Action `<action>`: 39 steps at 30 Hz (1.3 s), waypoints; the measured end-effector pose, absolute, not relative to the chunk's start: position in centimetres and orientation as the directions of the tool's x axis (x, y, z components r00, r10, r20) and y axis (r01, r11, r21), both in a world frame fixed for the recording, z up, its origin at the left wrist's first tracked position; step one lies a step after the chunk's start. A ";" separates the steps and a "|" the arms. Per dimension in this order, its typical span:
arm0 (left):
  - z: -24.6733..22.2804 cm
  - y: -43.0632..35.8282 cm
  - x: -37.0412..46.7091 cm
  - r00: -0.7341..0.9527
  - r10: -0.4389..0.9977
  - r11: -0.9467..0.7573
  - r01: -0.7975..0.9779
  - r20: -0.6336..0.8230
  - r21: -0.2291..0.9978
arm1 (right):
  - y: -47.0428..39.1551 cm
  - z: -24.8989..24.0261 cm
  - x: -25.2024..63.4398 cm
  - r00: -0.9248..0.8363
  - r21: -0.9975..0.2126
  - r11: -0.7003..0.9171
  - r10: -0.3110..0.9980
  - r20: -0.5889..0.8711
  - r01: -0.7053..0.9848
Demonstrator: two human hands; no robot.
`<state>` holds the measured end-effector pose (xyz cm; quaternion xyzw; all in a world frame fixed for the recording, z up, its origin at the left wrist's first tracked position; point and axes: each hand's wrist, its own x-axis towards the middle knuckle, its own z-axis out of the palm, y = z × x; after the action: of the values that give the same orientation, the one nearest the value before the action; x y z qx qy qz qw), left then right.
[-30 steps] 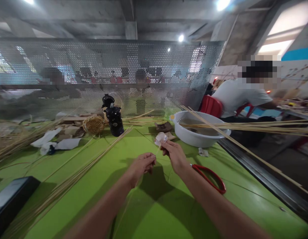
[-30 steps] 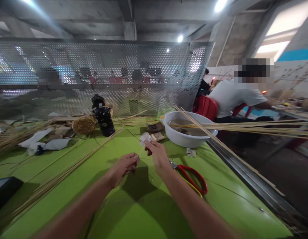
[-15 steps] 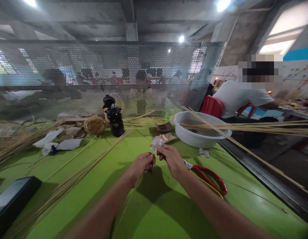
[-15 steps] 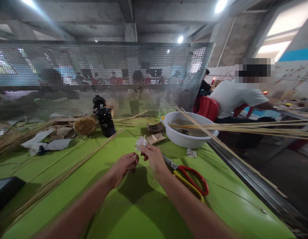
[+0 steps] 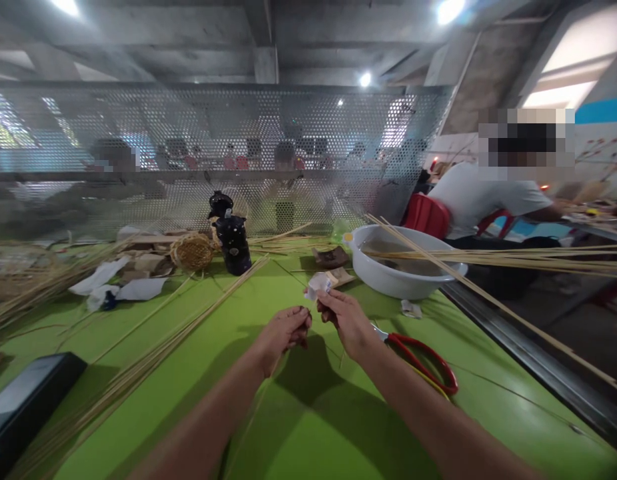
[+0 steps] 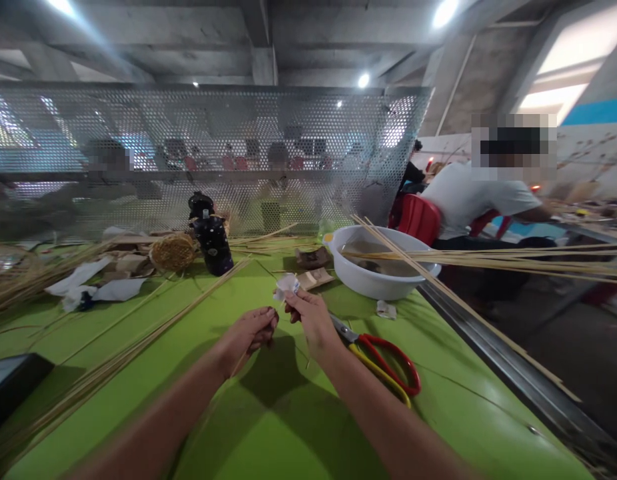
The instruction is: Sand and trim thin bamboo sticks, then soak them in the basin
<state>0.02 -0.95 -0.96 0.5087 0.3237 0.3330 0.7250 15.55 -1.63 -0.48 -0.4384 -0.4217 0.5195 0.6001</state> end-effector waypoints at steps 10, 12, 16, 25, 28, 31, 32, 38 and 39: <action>-0.6 -1.1 0.5 0.570 0.810 0.277 -0.168 -0.136 0.946 | -1.3 -0.7 15.8 0.157 -0.966 0.116 0.984 0.080 -0.233; -0.7 -1.2 0.7 0.572 0.811 0.258 -0.155 -0.126 0.954 | -0.9 -0.6 16.4 0.220 -0.957 0.147 0.971 0.092 -0.250; -1.0 -1.0 0.7 0.573 0.813 0.235 -0.160 -0.104 0.959 | -1.2 -0.3 16.2 0.195 -0.967 0.137 0.976 0.094 -0.216; -0.9 -1.0 0.7 0.564 0.818 0.202 -0.105 -0.109 0.974 | -1.2 -0.3 16.2 0.224 -0.969 0.152 0.969 0.107 -0.193; -0.8 -1.1 0.7 0.556 0.824 0.189 -0.080 -0.114 0.979 | -1.1 -0.3 16.3 0.253 -0.967 0.153 0.962 0.099 -0.204; -0.7 -1.1 0.7 0.544 0.834 0.199 -0.138 -0.094 0.970 | -1.5 -0.4 15.7 0.116 -0.980 0.104 0.990 0.085 -0.170; -0.6 -1.1 0.7 0.544 0.834 0.206 -0.154 -0.091 0.966 | -1.6 -0.4 15.6 0.082 -0.983 0.096 0.993 0.084 -0.156; -0.9 -1.1 0.8 0.565 0.820 0.180 -0.100 -0.093 0.979 | -1.1 -0.5 16.3 0.237 -0.970 0.147 0.967 0.099 -0.194; -1.0 -1.1 0.8 0.567 0.819 0.169 -0.089 -0.089 0.982 | -1.0 -0.5 16.4 0.256 -0.966 0.155 0.962 0.099 -0.208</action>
<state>0.77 -1.06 -1.02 0.5543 0.3289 0.3289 0.6902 16.39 -1.05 -0.46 -0.4639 -0.4062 0.4552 0.6423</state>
